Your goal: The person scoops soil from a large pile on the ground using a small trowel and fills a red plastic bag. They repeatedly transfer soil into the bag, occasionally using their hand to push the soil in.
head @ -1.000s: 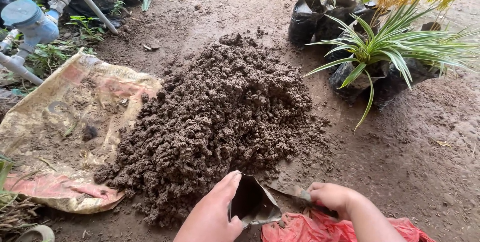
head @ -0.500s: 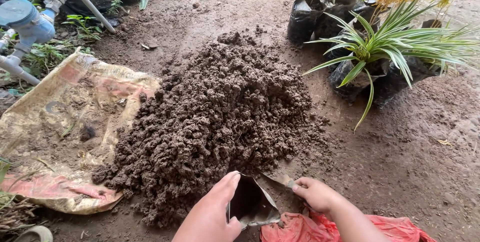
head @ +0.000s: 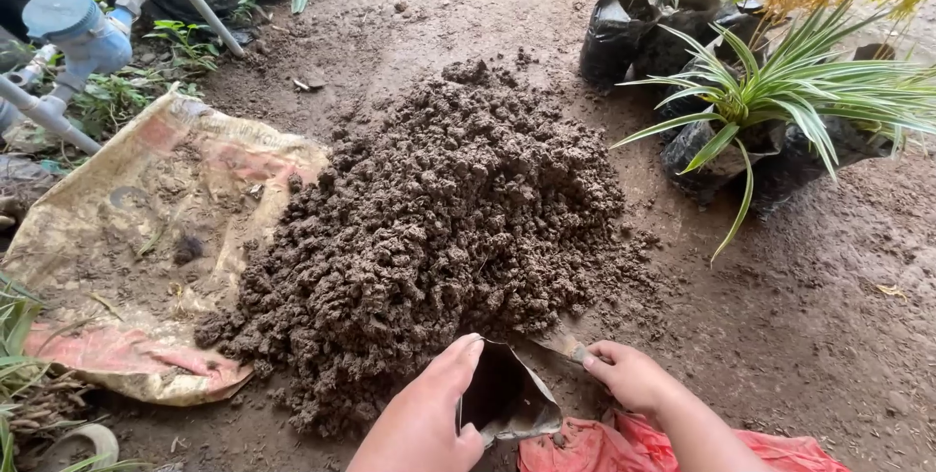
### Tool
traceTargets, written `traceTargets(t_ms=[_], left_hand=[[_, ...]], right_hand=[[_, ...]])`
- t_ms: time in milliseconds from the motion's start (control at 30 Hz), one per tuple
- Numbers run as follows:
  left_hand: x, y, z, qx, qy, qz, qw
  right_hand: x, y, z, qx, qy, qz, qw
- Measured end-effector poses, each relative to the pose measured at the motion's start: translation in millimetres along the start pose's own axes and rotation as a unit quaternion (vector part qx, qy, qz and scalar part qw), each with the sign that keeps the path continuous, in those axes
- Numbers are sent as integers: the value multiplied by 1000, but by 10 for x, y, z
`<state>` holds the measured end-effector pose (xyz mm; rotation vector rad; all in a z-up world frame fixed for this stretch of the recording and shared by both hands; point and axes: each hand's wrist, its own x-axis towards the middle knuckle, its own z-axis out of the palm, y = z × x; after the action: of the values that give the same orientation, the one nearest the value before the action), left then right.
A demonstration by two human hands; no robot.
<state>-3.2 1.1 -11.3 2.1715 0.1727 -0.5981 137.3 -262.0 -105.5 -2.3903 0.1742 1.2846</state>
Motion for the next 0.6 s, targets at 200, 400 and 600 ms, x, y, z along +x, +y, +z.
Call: traceTargets(t_ms=[200, 400, 600], left_hand=[[-28, 35, -7, -16, 1, -8, 1000], [-24, 60, -46, -1, -17, -10, 1000], [-25, 52, -39, -2, -12, -33, 999]], right_hand=[[159, 48, 64, 1, 28, -26, 999], [-86, -111, -69, -10, 5, -9, 1000], [-133, -75, -137, -3, 26, -21, 999]])
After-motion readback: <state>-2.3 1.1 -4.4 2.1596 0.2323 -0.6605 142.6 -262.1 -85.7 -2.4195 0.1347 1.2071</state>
